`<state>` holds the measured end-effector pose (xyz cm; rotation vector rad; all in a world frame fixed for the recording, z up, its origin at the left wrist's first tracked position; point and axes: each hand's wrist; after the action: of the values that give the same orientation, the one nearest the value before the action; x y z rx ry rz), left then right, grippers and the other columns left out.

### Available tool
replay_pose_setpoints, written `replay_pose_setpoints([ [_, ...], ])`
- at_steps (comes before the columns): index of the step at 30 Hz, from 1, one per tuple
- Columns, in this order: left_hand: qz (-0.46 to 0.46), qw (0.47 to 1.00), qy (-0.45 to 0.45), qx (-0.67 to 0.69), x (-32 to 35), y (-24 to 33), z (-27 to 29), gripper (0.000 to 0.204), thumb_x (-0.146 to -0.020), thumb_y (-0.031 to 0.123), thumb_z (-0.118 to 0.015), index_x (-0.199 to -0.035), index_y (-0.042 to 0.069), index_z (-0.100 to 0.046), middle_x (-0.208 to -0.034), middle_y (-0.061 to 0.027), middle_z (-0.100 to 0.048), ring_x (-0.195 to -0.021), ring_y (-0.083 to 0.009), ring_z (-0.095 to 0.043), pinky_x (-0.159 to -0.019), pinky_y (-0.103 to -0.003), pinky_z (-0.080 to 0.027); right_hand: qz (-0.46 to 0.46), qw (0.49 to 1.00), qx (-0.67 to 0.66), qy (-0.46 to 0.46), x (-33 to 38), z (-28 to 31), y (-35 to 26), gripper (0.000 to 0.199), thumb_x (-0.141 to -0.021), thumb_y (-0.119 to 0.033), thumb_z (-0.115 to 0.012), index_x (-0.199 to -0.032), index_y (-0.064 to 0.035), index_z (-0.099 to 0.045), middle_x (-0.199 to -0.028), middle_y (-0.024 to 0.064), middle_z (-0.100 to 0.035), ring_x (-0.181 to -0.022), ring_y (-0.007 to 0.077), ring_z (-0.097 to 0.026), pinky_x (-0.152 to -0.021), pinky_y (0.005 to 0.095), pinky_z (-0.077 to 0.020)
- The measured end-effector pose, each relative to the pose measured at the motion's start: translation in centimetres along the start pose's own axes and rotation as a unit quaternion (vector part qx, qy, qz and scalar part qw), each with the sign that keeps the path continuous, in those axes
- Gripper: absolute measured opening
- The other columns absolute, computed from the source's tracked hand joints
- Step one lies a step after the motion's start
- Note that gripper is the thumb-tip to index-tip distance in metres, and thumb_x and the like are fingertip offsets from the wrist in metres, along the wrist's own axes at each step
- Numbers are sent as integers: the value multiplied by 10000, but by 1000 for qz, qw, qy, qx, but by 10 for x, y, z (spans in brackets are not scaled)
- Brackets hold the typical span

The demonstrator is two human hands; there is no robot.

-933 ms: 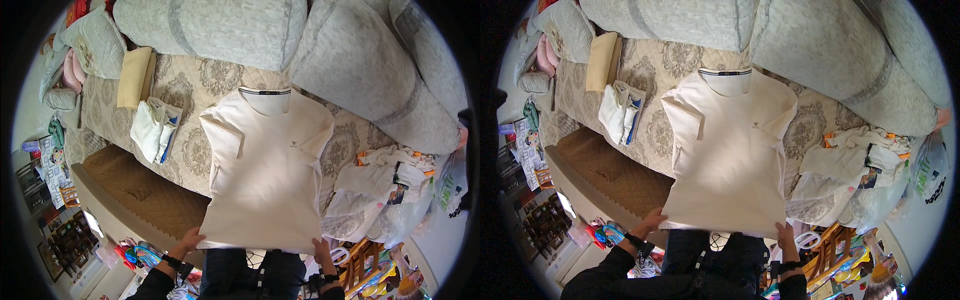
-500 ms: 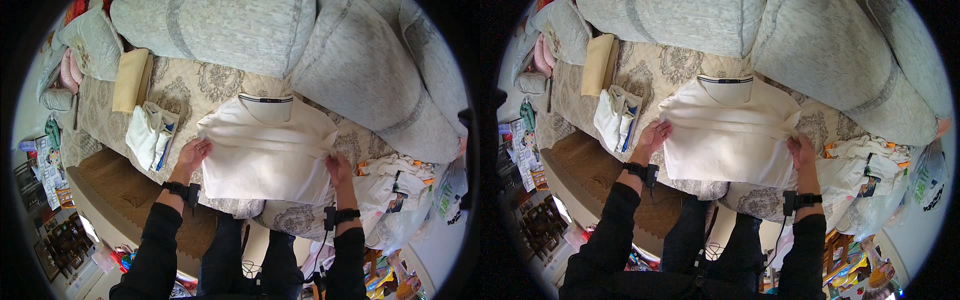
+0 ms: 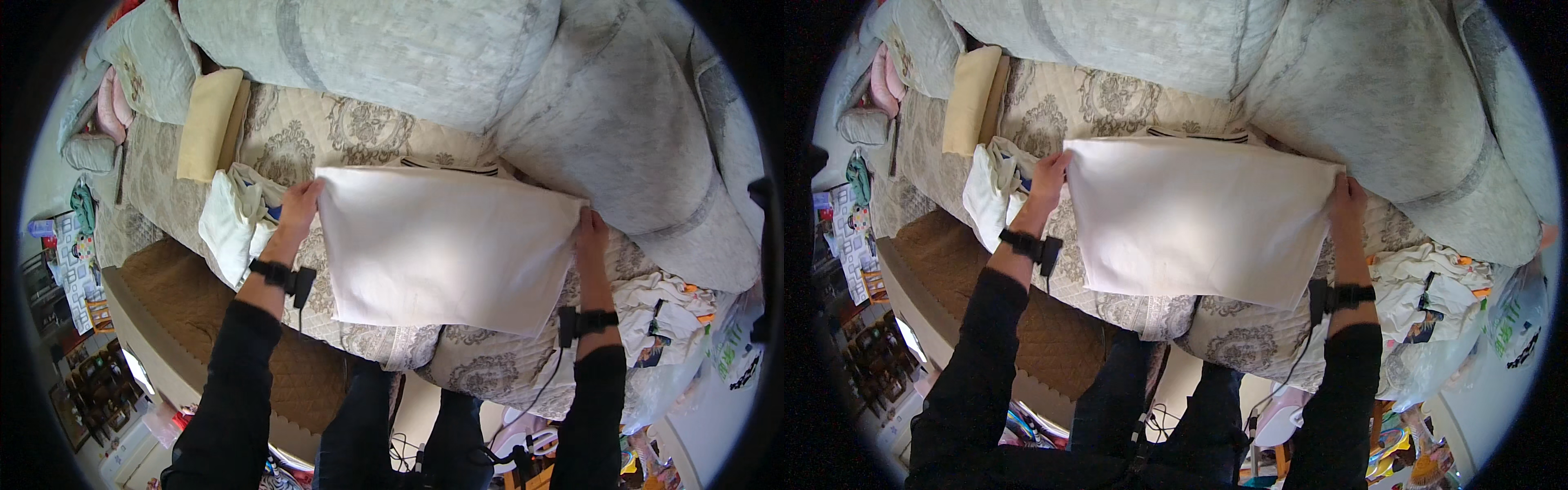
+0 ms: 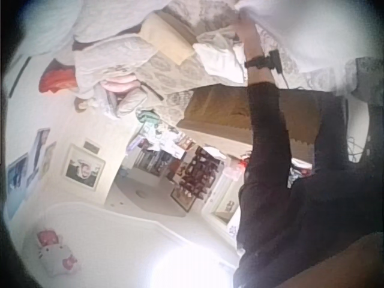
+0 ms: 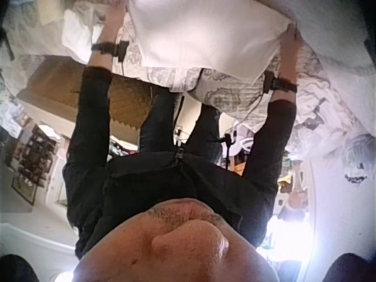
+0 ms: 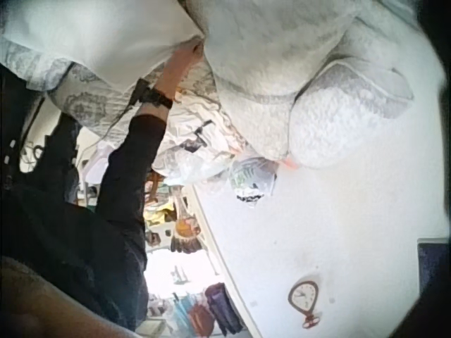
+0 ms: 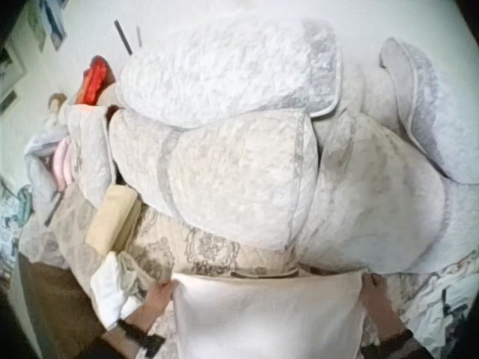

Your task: The person folds several garments on a patterned sofa, including a white t-shirt, a white long-sleeve shirt with a graphic, a white t-shirt with a cartoon print, and an orange t-shirt. Each item is smoothed, folded into a compact rectangle, and stacked on the sofa.

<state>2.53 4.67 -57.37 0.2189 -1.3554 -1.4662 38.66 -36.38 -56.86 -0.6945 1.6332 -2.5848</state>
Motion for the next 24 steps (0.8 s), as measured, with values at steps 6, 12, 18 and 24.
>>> replay_pose_setpoints([
  [6,59,990,106,-65,33,-17,-17,236,-860,198,-619,-863,-36,-646,-684,-30,-607,-606,-92,-530,-564,-242,-433,74,985,140,71,31,-22,28,239,-877,-232,-578,-858,6,-574,-727,68,-526,-654,197,-467,-614,368,-404],
  [12,126,980,-63,141,32,-36,-24,265,-859,139,-615,-1066,-25,-595,-937,-89,-653,-789,-155,-624,-697,-276,-502,-104,994,26,-8,25,-24,51,323,-853,-217,-620,-1063,26,-584,-980,114,-632,-839,211,-594,-740,326,-466],
  [18,87,939,-106,316,49,30,11,241,-925,145,-493,-1079,-10,-594,-992,-99,-657,-876,-196,-627,-832,-345,-499,-107,989,-91,47,30,3,-21,345,-888,-237,-608,-1098,30,-548,-1006,106,-631,-841,203,-617,-743,317,-500],
  [24,12,923,-178,342,111,92,79,247,-884,121,-580,-1110,25,-606,-1055,-110,-652,-976,-203,-625,-857,-345,-504,-69,964,-230,-118,93,84,-66,278,-902,-198,-582,-1102,-6,-565,-1007,84,-640,-861,189,-634,-744,325,-533],
])
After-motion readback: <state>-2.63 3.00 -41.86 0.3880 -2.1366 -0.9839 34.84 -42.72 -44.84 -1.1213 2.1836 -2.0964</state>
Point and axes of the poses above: each hand's wrist, its own x-axis away from the middle knuckle, its own z-axis out of the back of the hand, y = z × x
